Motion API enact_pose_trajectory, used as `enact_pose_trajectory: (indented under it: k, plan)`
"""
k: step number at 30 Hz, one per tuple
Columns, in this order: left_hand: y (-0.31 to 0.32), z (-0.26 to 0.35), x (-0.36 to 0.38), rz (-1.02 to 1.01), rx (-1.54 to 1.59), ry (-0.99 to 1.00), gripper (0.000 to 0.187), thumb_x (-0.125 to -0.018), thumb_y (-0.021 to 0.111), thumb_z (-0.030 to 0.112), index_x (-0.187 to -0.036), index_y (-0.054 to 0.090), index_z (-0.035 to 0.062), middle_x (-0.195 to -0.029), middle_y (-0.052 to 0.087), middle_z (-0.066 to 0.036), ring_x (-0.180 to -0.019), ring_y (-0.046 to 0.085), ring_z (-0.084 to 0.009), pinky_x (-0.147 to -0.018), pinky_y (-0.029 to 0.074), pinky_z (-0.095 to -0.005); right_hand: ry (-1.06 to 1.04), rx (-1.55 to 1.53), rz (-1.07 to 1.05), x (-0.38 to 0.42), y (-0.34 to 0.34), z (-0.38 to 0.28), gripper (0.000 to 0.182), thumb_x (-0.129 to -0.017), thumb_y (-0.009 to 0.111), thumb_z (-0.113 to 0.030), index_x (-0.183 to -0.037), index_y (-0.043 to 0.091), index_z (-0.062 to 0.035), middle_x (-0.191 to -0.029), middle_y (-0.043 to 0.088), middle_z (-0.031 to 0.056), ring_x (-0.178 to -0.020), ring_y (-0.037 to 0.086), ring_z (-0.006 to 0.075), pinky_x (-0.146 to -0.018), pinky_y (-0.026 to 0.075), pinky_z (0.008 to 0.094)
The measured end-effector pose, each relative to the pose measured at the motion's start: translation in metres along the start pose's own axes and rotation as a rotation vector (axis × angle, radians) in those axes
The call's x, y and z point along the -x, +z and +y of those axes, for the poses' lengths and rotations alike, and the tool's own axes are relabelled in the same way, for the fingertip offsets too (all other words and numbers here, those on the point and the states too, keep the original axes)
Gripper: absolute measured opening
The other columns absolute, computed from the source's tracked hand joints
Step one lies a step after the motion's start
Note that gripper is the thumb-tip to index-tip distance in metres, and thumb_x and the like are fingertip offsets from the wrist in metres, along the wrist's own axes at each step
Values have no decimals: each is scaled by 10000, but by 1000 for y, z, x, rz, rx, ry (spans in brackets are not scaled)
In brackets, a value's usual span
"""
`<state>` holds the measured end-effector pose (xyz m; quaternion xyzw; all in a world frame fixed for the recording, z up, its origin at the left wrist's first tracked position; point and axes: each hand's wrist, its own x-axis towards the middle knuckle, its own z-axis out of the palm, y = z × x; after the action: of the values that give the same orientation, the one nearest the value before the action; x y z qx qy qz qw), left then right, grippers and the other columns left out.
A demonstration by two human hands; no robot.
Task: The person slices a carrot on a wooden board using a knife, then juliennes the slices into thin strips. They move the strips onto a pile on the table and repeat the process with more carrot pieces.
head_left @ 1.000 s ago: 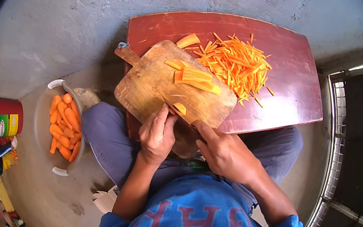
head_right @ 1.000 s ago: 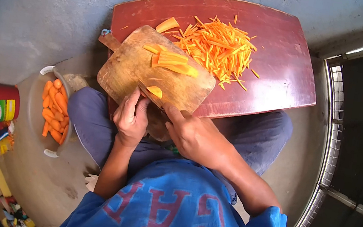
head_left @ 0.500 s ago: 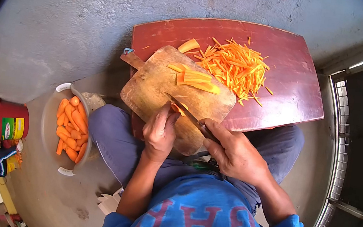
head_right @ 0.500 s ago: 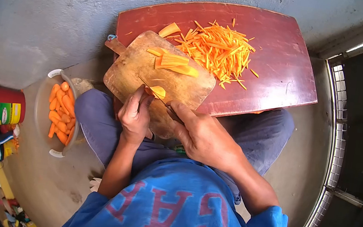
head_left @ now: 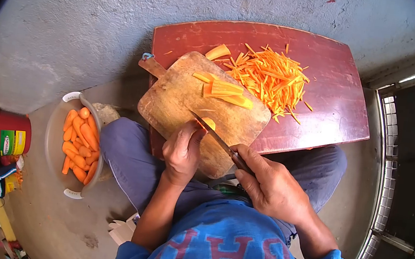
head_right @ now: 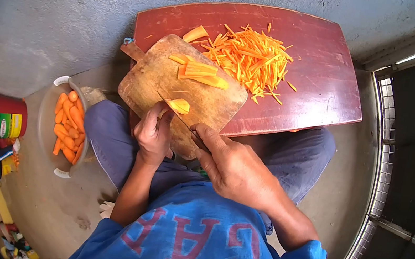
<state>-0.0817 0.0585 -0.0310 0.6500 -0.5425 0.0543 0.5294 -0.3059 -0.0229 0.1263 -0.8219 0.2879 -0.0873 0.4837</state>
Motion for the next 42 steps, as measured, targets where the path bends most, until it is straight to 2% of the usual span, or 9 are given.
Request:
enact_pose_trajectory:
  k: [6,9,12,21,23,33,36,39,42]
  plan:
    - [-2,5,-6,-5,35,-17,339,-959,858,-127,-1270,756,-40,-1097,829,-215,-947,836,-421,-819,676,-457,22,8,0,3,-1,-8,482,-1120,711,-105,-1554,569,50,-1285,761,360,-1122,760,579,-896,633,613]
    - [-2,4,-8,10,17,18,352,-948,862,-137,-1269,756,-37,-1101,830,-209,-953,836,-415,-816,674,-455,66,-2,-30,4,-2,-10,516,-1120,701,-82,-1591,553,71,-1290,783,332,-1192,762,550,-968,625,546]
    - [-3,4,-10,8,12,28,339,-942,865,-139,-1251,765,-42,-1096,832,-207,-959,837,-409,-822,675,-452,72,26,-32,4,-3,-12,518,-1119,704,-83,-1589,552,75,-1305,779,338,-1199,760,550,-972,626,547]
    - [-6,3,-14,14,80,33,294,-956,869,-107,-1233,789,-46,-1083,857,-188,-1006,852,-399,-1026,673,-502,151,63,-87,-4,-1,-14,517,-1128,701,-96,-1590,546,77,-1259,780,351,-1160,760,563,-948,621,564]
    - [-5,2,-15,17,81,38,298,-956,871,-102,-1237,790,-46,-1087,860,-183,-1010,853,-398,-1056,667,-521,99,72,-57,-4,2,-10,515,-1129,699,-96,-1590,546,73,-1239,781,351,-1139,764,560,-932,620,565]
    - [-5,3,-15,19,42,79,295,-972,863,-85,-1252,778,-49,-1070,862,-161,-1003,857,-364,-1079,660,-565,95,100,-73,-8,3,-9,494,-1124,703,-85,-1577,560,53,-1187,790,346,-1075,777,551,-895,621,559]
    - [-5,-1,-12,15,31,88,311,-966,880,-70,-1258,776,-54,-1066,859,-167,-1005,857,-364,-1076,667,-570,-40,131,19,-8,14,4,471,-1122,701,-80,-1553,561,50,-1088,783,340,-984,776,549,-834,607,568]
    - [-3,1,-11,34,4,100,326,-960,909,-36,-1256,778,-65,-1079,852,-195,-1015,856,-380,-1058,682,-570,47,126,-64,-17,19,19,455,-1115,706,-76,-1528,560,45,-977,763,327,-895,763,547,-774,585,579]
    - [-3,0,-9,25,-6,80,310,-971,906,-25,-1251,781,-72,-1089,851,-205,-1017,853,-398,-1065,682,-554,-18,194,-57,-24,26,33,454,-1106,713,-74,-1514,552,41,-901,740,321,-830,746,546,-733,565,587]
